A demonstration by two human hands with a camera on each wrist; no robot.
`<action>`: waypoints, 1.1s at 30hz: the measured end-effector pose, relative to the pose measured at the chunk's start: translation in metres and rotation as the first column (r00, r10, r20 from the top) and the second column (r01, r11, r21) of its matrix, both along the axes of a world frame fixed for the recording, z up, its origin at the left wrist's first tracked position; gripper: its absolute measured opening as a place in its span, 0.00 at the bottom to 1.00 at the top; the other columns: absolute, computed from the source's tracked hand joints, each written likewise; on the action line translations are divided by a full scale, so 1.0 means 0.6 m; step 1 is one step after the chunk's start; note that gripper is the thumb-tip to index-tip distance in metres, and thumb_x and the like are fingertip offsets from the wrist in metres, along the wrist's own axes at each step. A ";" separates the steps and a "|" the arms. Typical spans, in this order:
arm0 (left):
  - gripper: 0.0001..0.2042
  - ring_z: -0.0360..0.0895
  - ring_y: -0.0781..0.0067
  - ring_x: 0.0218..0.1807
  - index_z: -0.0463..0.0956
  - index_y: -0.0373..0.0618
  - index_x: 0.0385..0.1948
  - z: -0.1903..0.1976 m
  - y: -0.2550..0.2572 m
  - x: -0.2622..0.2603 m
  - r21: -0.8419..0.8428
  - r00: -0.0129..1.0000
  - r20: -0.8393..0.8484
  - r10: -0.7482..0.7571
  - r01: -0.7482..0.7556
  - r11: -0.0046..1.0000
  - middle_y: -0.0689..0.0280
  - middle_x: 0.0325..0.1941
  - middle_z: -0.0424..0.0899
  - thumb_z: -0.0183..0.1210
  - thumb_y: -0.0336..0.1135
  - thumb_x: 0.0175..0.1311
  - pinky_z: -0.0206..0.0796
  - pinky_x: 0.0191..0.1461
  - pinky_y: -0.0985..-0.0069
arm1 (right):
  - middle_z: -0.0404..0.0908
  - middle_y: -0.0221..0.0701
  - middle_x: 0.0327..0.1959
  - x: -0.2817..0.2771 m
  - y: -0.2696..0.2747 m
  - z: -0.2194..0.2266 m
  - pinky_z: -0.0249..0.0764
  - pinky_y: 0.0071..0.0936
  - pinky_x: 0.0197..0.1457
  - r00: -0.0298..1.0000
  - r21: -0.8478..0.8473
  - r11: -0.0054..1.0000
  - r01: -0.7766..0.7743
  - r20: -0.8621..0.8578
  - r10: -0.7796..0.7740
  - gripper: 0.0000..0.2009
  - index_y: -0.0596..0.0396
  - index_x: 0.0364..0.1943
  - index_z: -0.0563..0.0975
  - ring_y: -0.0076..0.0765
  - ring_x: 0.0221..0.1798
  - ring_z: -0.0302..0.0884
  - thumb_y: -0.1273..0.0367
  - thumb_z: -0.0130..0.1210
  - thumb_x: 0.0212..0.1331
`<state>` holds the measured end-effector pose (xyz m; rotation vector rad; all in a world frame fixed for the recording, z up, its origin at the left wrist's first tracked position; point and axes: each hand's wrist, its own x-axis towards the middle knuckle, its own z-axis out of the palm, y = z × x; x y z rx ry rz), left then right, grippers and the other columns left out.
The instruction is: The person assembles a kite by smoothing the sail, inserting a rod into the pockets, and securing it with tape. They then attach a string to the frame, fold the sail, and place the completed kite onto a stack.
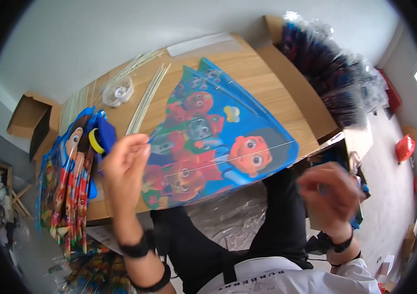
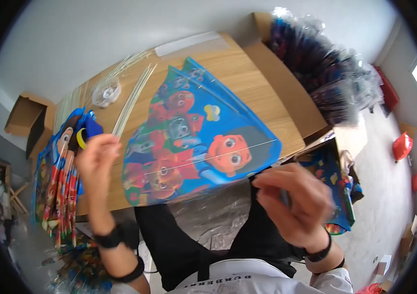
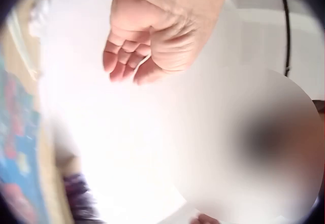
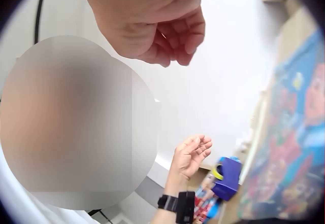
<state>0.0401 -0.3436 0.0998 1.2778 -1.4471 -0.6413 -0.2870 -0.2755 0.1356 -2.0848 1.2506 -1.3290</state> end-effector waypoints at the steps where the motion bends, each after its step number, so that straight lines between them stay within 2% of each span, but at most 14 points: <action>1: 0.11 0.76 0.75 0.40 0.74 0.35 0.42 -0.055 -0.037 0.025 0.095 0.991 0.136 0.020 -0.033 0.995 0.60 0.37 0.80 0.58 0.25 0.58 0.69 0.44 0.80 | 0.79 0.35 0.30 0.006 -0.015 -0.044 0.70 0.20 0.31 0.999 0.144 0.989 -0.029 -0.011 0.030 0.09 0.61 0.35 0.78 0.27 0.29 0.76 0.80 0.58 0.46; 2: 0.13 0.77 0.70 0.40 0.74 0.34 0.43 -0.121 -0.071 0.056 0.213 0.976 0.203 0.072 -0.116 0.970 0.57 0.38 0.80 0.59 0.29 0.57 0.69 0.44 0.76 | 0.78 0.33 0.29 0.013 -0.028 -0.091 0.70 0.20 0.33 0.998 0.276 0.959 -0.066 0.025 0.062 0.08 0.62 0.34 0.77 0.27 0.29 0.76 0.80 0.58 0.47; 4: 0.16 0.78 0.57 0.40 0.74 0.34 0.42 -0.230 -0.131 0.109 0.173 0.925 0.324 0.198 -0.264 0.949 0.52 0.38 0.80 0.62 0.33 0.54 0.70 0.45 0.67 | 0.77 0.33 0.27 0.027 -0.045 -0.181 0.70 0.22 0.33 0.989 0.471 0.873 -0.123 0.132 0.068 0.06 0.62 0.33 0.77 0.26 0.28 0.74 0.79 0.57 0.49; 5: 0.16 0.78 0.57 0.40 0.74 0.34 0.42 -0.240 -0.147 0.116 0.179 0.920 0.338 0.196 -0.267 0.947 0.52 0.38 0.80 0.62 0.33 0.54 0.70 0.45 0.67 | 0.77 0.34 0.27 0.038 -0.053 -0.211 0.70 0.22 0.32 0.986 0.469 0.873 -0.136 0.145 0.076 0.06 0.62 0.33 0.77 0.26 0.27 0.73 0.79 0.57 0.49; 7: 0.14 0.77 0.49 0.41 0.75 0.34 0.38 -0.248 -0.176 0.121 -0.028 0.617 0.711 0.336 -0.453 0.891 0.50 0.36 0.79 0.62 0.34 0.54 0.69 0.45 0.62 | 0.77 0.35 0.26 0.058 -0.057 -0.249 0.71 0.23 0.33 0.980 0.513 0.840 -0.173 0.171 0.098 0.06 0.62 0.33 0.78 0.27 0.28 0.75 0.79 0.57 0.49; 11: 0.13 0.76 0.45 0.40 0.75 0.34 0.36 -0.219 -0.210 0.123 0.171 0.628 0.731 0.267 -0.548 0.819 0.48 0.35 0.79 0.62 0.34 0.53 0.68 0.44 0.58 | 0.77 0.39 0.26 0.087 -0.056 -0.267 0.71 0.29 0.31 0.948 0.563 0.763 -0.318 0.189 0.255 0.05 0.61 0.32 0.77 0.40 0.27 0.76 0.78 0.56 0.49; 13: 0.11 0.77 0.47 0.35 0.75 0.34 0.34 -0.194 -0.196 0.115 0.144 0.591 0.751 0.293 -0.581 0.801 0.48 0.31 0.79 0.62 0.32 0.53 0.68 0.40 0.60 | 0.77 0.39 0.26 0.092 -0.053 -0.285 0.71 0.29 0.31 0.940 0.559 0.756 -0.341 0.184 0.288 0.05 0.61 0.32 0.77 0.41 0.27 0.76 0.78 0.56 0.49; 15: 0.08 0.77 0.48 0.31 0.75 0.35 0.30 -0.178 -0.170 0.110 0.185 0.824 0.497 0.272 -0.407 0.894 0.50 0.27 0.79 0.60 0.31 0.54 0.67 0.35 0.62 | 0.77 0.39 0.26 0.094 -0.055 -0.296 0.71 0.30 0.31 0.929 0.560 0.742 -0.368 0.183 0.323 0.05 0.60 0.32 0.76 0.42 0.27 0.76 0.78 0.56 0.49; 17: 0.07 0.76 0.50 0.28 0.74 0.35 0.27 -0.155 -0.109 0.089 0.137 0.796 0.524 0.302 -0.429 0.893 0.52 0.24 0.78 0.59 0.30 0.54 0.65 0.32 0.64 | 0.77 0.39 0.26 0.094 -0.058 -0.296 0.71 0.30 0.31 0.936 0.626 0.701 -0.342 0.161 0.313 0.05 0.60 0.32 0.77 0.41 0.27 0.76 0.77 0.57 0.49; 22: 0.07 0.74 0.49 0.29 0.73 0.36 0.28 -0.187 0.094 0.132 0.124 0.583 0.677 0.449 -0.692 0.711 0.51 0.25 0.76 0.61 0.30 0.53 0.65 0.35 0.63 | 0.79 0.34 0.27 0.090 -0.059 -0.299 0.69 0.22 0.30 0.940 0.638 0.690 -0.340 0.238 0.244 0.06 0.61 0.33 0.78 0.26 0.27 0.73 0.78 0.57 0.50; 24: 0.09 0.73 0.48 0.31 0.73 0.35 0.28 -0.232 0.164 0.174 -0.049 0.363 0.785 0.502 -0.772 0.634 0.51 0.27 0.76 0.61 0.30 0.52 0.65 0.38 0.62 | 0.80 0.33 0.26 0.092 -0.052 -0.296 0.69 0.22 0.31 0.941 0.682 0.649 -0.337 0.272 0.203 0.05 0.61 0.33 0.79 0.24 0.27 0.74 0.77 0.58 0.51; 29: 0.12 0.75 0.49 0.32 0.73 0.34 0.28 -0.238 0.219 0.213 0.155 0.550 0.607 0.574 -0.790 0.593 0.51 0.27 0.77 0.63 0.34 0.51 0.66 0.38 0.61 | 0.80 0.32 0.26 0.113 -0.020 -0.304 0.69 0.21 0.32 0.926 0.725 0.577 -0.377 0.302 0.226 0.06 0.62 0.34 0.79 0.23 0.28 0.74 0.77 0.58 0.52; 32: 0.16 0.78 0.49 0.33 0.75 0.34 0.28 -0.211 0.209 0.207 0.338 0.545 0.784 0.297 -0.776 0.533 0.49 0.26 0.80 0.64 0.41 0.49 0.68 0.38 0.62 | 0.80 0.32 0.25 0.130 0.001 -0.313 0.70 0.21 0.31 0.894 0.720 0.530 -0.448 0.368 0.256 0.06 0.63 0.34 0.79 0.22 0.27 0.74 0.76 0.58 0.52; 33: 0.16 0.78 0.49 0.33 0.75 0.34 0.28 -0.218 0.216 0.210 0.332 0.542 0.782 0.308 -0.780 0.531 0.49 0.26 0.80 0.64 0.41 0.49 0.68 0.38 0.62 | 0.80 0.32 0.24 0.138 0.005 -0.311 0.70 0.21 0.30 0.884 0.743 0.480 -0.467 0.382 0.269 0.06 0.63 0.34 0.79 0.22 0.26 0.74 0.76 0.58 0.52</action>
